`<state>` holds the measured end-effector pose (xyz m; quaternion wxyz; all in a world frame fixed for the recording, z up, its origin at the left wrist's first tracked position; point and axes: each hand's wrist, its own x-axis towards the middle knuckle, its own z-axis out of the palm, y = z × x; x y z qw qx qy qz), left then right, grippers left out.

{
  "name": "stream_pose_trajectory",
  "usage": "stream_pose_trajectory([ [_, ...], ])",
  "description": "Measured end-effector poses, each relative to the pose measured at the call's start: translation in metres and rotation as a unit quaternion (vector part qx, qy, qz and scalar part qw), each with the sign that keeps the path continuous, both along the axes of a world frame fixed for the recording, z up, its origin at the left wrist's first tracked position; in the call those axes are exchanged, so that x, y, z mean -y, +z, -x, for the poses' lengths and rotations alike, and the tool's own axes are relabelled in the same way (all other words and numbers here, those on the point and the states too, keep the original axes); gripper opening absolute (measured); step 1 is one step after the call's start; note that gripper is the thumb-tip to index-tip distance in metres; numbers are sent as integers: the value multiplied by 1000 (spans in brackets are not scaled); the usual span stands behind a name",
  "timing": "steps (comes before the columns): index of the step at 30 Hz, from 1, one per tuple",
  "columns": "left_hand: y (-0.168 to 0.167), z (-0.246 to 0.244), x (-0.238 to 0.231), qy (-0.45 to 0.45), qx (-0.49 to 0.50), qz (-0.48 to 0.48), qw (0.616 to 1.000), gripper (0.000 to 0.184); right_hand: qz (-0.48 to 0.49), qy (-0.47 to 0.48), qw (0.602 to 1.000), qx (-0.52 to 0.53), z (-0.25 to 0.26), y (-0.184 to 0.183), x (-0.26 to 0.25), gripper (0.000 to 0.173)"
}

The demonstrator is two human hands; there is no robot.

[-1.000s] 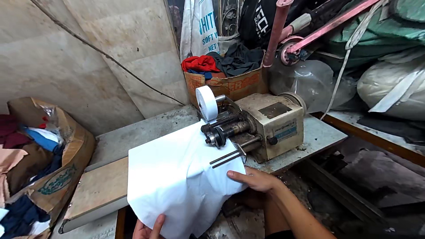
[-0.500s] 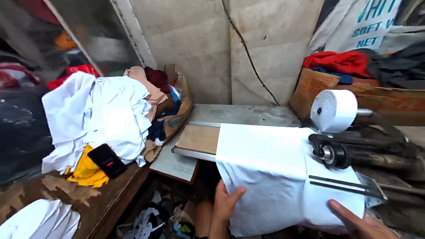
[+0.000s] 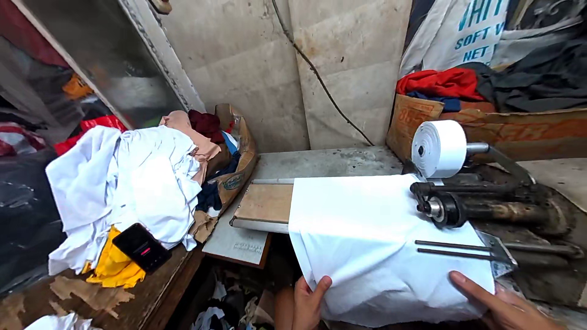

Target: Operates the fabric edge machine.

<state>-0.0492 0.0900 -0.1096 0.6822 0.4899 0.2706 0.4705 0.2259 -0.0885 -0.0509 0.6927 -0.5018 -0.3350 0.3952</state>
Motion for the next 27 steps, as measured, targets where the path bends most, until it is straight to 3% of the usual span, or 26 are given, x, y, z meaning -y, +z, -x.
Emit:
stream_pose_trajectory([
  [3,-4,3,3,23,1,-8,1000,21,15,-12,1000,5,0,-4,-2,23],
  [6,-5,4,6,41,-25,-18,999,17,49,1,999,21,-5,-5,-1,40],
  [9,-1,6,9,13,-64,-33,997,20,48,42,998,27,-8,0,1,34],
  [14,5,10,1,-55,16,-67,996,18,54,81,994,41,-12,4,1,30],
  [27,-1,18,-6,-78,7,-96,992,18,33,99,995,-5,-13,0,0,29],
])
